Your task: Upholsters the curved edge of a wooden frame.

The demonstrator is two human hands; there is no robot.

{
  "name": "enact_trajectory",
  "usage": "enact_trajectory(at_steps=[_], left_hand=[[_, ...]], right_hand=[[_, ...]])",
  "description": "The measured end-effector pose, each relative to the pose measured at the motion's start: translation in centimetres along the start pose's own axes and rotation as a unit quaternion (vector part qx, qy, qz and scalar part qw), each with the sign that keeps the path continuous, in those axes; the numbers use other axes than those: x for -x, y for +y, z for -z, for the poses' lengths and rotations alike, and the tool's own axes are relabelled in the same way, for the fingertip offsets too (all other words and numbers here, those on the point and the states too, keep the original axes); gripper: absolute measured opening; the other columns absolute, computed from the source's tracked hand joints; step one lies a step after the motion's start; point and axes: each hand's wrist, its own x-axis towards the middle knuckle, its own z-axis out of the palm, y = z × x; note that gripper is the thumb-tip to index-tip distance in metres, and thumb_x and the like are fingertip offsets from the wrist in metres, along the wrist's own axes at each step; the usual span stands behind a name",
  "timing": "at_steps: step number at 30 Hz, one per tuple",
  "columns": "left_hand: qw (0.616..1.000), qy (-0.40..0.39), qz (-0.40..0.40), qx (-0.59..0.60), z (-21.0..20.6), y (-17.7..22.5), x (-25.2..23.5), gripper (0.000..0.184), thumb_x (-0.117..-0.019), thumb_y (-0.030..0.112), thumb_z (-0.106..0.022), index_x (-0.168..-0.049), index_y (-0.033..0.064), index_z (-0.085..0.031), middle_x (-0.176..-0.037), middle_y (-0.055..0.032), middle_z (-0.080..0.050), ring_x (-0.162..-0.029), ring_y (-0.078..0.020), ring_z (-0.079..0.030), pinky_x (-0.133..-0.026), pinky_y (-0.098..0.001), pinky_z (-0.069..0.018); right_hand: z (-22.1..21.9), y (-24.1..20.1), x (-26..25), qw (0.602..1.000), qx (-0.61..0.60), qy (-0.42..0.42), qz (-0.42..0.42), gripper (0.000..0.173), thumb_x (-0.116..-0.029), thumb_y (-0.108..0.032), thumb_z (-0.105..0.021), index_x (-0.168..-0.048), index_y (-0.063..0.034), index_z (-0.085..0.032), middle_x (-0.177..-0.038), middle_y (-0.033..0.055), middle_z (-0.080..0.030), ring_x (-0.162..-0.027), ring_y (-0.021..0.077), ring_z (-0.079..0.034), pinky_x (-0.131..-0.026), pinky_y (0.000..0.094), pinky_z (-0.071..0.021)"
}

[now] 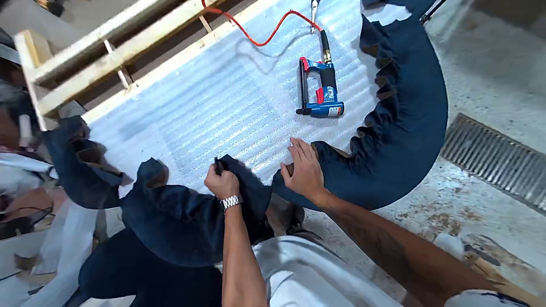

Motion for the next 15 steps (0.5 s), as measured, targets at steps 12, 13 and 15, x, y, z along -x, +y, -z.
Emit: enact_trajectory(at_steps=[12,13,15], left_hand=[[0.983,0.134,0.125,0.026,-1.9,-1.8,-5.0,0.03,-0.106,0.016,-0.055,-0.086,-0.0017,-0.069,-0.073,-0.0031,-0.065,-0.069,-0.0048,-0.062,-0.073,-0.0266,-0.0523],[0.98,0.141,0.131,0.057,-2.0,-1.7,-5.3,0.03,-0.107,0.016,-0.054,-0.088,-0.0021,-0.069,-0.074,-0.0016,-0.066,-0.07,-0.0023,-0.064,-0.074,-0.0233,-0.0538],[0.983,0.13,0.114,0.058,-2.2,-1.8,-5.0,0.03,-0.1072,0.015,-0.053,-0.093,-0.0037,-0.07,-0.079,-0.005,-0.068,-0.075,-0.0061,-0.066,-0.078,-0.0262,-0.0553]], right_hand=[[0.4,-0.9,-0.2,0.997,0.049,-0.053,0.038,0.075,-0.0901,-0.059,-0.055,-0.144,-0.0067,-0.056,-0.162,0.0204,-0.038,-0.152,0.0381,-0.032,-0.124,0.0579,-0.0243],[0.3,-0.8,-0.4,0.997,0.051,-0.05,0.039,0.076,-0.0901,-0.06,-0.054,-0.144,-0.0072,-0.056,-0.163,0.02,-0.037,-0.152,0.0375,-0.032,-0.124,0.0576,-0.0239],[0.3,-0.6,-0.3,0.997,0.056,-0.045,0.041,0.075,-0.0894,-0.061,-0.053,-0.143,-0.0087,-0.058,-0.164,0.019,-0.036,-0.152,0.0366,-0.033,-0.124,0.0565,-0.0248]])
